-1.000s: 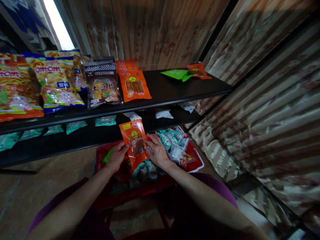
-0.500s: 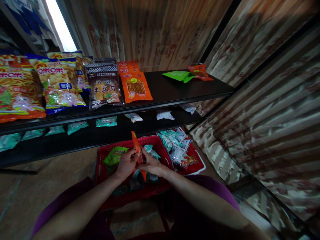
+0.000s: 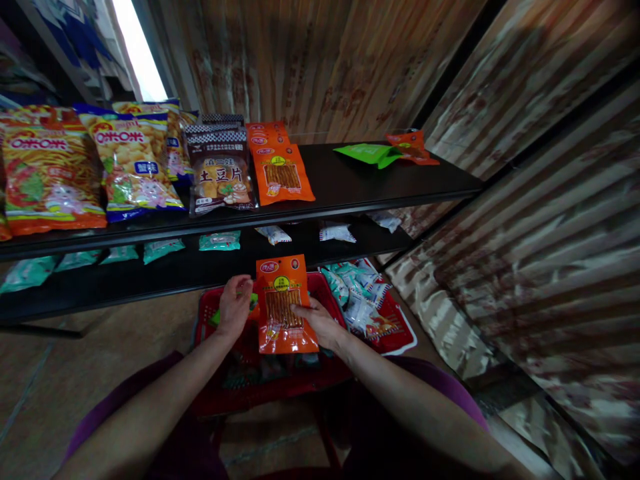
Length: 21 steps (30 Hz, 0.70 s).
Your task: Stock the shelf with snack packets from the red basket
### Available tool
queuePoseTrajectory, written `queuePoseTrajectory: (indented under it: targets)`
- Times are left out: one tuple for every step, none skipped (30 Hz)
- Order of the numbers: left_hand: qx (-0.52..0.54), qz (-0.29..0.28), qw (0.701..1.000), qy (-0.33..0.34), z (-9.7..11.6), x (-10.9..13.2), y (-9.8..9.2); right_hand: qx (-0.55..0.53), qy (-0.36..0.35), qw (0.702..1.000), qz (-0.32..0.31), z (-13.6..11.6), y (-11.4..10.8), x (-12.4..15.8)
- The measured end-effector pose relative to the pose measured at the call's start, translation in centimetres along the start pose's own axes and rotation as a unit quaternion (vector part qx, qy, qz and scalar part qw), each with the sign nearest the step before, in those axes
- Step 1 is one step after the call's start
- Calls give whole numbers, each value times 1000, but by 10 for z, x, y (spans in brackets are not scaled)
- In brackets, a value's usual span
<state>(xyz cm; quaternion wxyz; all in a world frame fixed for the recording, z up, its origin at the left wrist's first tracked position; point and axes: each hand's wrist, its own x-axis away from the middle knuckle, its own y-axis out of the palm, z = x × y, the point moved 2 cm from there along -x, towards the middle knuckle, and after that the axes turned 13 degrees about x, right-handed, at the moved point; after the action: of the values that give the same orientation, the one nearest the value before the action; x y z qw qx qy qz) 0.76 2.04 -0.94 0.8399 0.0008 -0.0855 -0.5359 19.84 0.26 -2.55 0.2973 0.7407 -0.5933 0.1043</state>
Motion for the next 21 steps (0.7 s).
queuePoseTrajectory:
  targets:
    - [24,13,999,-34,-2,-4,-2,0,4,1000,-5,0,-1,-1]
    - [53,12,995,-80,-4,-6,-3,2,9,1000,-14,0,-1,-1]
    - [86,0,988,-130,-7,-7,-3,3,15,1000,-25,1,-1,-1]
    - [118,-15,977,-176,-9,-6,-2,4,21,999,-36,1,0,-2]
    - [146,-29,966,-212,-11,-5,-1,3,26,999,-45,1,0,-2]
    - [167,-37,957,-233,-12,-4,0,1,30,998,-51,1,1,-2]
    - [178,-37,953,-242,-13,-3,1,-1,34,998,-55,2,2,-2]
    - [181,-34,953,-240,-13,-3,1,-3,36,998,-56,2,2,-2]
    - [179,-32,955,-233,-13,-3,2,-3,38,998,-55,2,2,-2]
    - [175,-32,958,-225,-12,-2,2,-3,40,998,-50,2,2,-3]
    - [173,-35,960,-218,-12,-2,2,-4,41,998,-46,2,2,-4]
    - [175,-37,961,-212,-11,-2,2,-8,39,998,-44,2,2,-4]
    - [179,-40,960,-209,-11,-2,1,-15,35,998,-44,1,1,-5]
    - [185,-42,959,-209,-10,-2,1,-25,28,998,-46,0,1,-6]
    - [191,-41,958,-211,-10,-2,1,-35,20,998,-48,-1,0,-7]
    - [194,-39,957,-213,-10,-1,0,-44,12,998,-47,-2,-1,-8]
    - [194,-35,957,-214,-9,-1,0,-51,5,998,-41,-3,-2,-9]
    - [192,-30,958,-212,-9,-1,0,-56,1,998,-32,-4,-3,-11]
    - [188,-26,960,-208,-8,-1,-1,-59,-1,998,-22,-4,-4,-12]
    - [181,-23,962,-201,-8,-1,-1,-62,-2,998,-14,-4,-5,-13]
    - [173,-22,965,-194,-7,-2,-1,-63,-3,998,-9,-3,-6,-14]
